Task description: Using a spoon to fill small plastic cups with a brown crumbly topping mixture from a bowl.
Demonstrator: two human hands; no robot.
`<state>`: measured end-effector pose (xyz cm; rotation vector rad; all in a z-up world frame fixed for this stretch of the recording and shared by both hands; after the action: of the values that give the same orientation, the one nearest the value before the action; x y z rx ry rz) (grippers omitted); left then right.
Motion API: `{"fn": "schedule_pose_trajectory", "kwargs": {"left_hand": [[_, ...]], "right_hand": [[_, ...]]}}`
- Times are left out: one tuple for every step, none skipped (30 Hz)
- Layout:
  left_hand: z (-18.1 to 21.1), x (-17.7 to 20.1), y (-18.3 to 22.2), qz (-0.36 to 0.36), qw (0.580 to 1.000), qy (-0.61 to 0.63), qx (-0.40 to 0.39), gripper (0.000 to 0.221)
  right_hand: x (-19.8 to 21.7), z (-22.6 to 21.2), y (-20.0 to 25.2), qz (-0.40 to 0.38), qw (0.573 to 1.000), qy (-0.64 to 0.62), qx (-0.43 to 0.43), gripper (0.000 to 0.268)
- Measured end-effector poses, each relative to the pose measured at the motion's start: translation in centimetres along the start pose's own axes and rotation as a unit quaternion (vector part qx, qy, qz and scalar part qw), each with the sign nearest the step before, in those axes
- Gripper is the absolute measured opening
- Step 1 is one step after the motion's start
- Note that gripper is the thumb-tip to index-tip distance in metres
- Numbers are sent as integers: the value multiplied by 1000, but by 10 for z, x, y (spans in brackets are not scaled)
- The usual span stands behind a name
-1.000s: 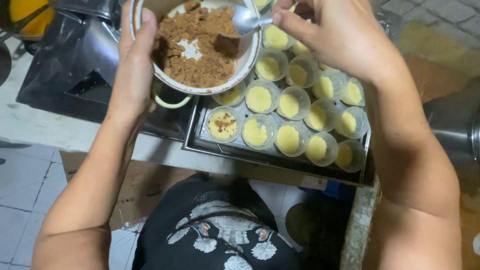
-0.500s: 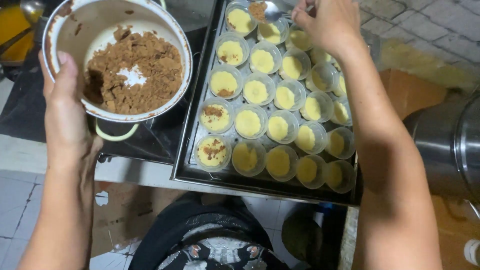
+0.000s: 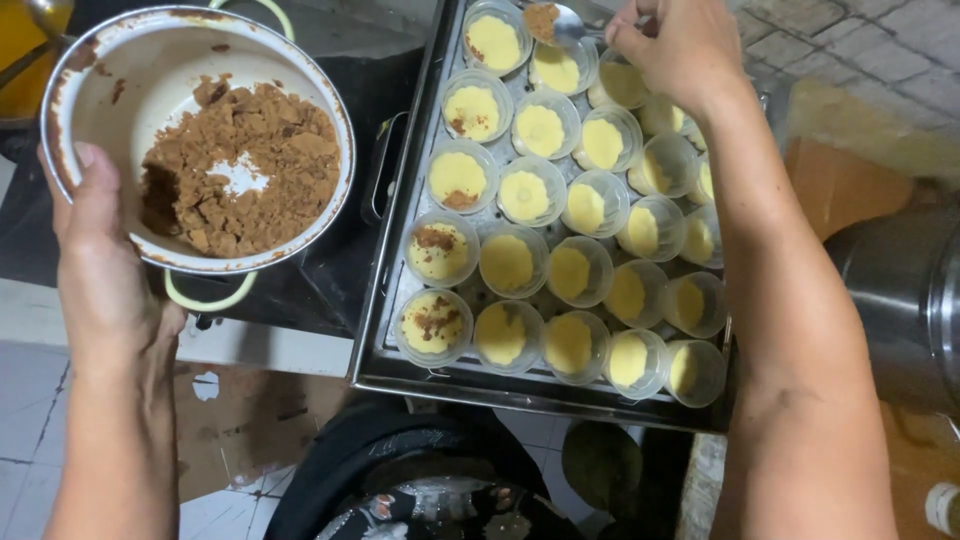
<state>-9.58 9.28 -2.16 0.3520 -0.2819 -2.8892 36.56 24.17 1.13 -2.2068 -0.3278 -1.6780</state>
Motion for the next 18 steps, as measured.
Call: {"fn": "schedule_pose_trajectory", "kwargs": {"left_hand": [[-1,1,-1,11,1000,6,14,46],[-2,4,0,23,999,11,28,48],[-2,4,-1,24,999,11,29,48],[-2,5,-2,21,999,8,36,50],[-2,5,-3,19,999,5,43,52],[-4,5,-5,17,999,4,43,52],[-4,5,-6,9,1000,3,29,52],[-4,5,-7,1,1000,2,15,52],[-3,3,-8,-1,1000,1,15,52],[-1,0,-8,-14,1000,-8,-3,50],[1,-2,-8,-27,999,-18,-21,47],[-1,-2,-10,-27,999,-18,-21,47],[-5,1,-13,-6,1000,1,0,46],[-10,5,-15,16,999,20,22,45],[-7,3,-14,17,999,19,22,45],[-7,2,-14,28,998,25,41,47],[-6,0,-13,40,997,30,59,49],[-7,0,-13,39,997,29,59,49]], "right_hand": [[0,6,4,4,1000,30,9,14],[-1,12,7,7,998,58,18,15],[-1,10,9,6,998,58,18,15],[-2,11,13,-6,997,81,-6,16],[-3,12,17,-18,994,104,-31,19],[-4,4,16,-18,994,104,-33,19],[-4,-2,17,-25,990,128,-46,18],[-4,-9,16,-33,986,152,-58,19],[-12,2,21,-32,986,153,-60,19],[-14,-1,23,23,971,235,30,17],[-18,-5,27,77,939,313,120,19],[-19,-5,27,78,939,313,120,19],[-18,-10,28,98,922,347,141,17],[-19,-15,30,117,904,379,163,19],[-17,-16,30,118,904,378,163,19],[-16,-17,30,116,905,377,160,18],[-15,-18,31,114,906,376,157,18],[-16,-17,31,115,906,375,157,18]]}}
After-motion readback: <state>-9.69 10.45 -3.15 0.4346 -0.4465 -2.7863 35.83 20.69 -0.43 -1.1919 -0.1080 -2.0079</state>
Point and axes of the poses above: each hand's wrist, its own y-axis away from the middle knuckle, its own x-axis out of the back of the hand, z = x × y, the point moved 6 cm from there along -y, towards the middle knuckle, and after that the axes turned 15 degrees about x, right-handed, at the moved point
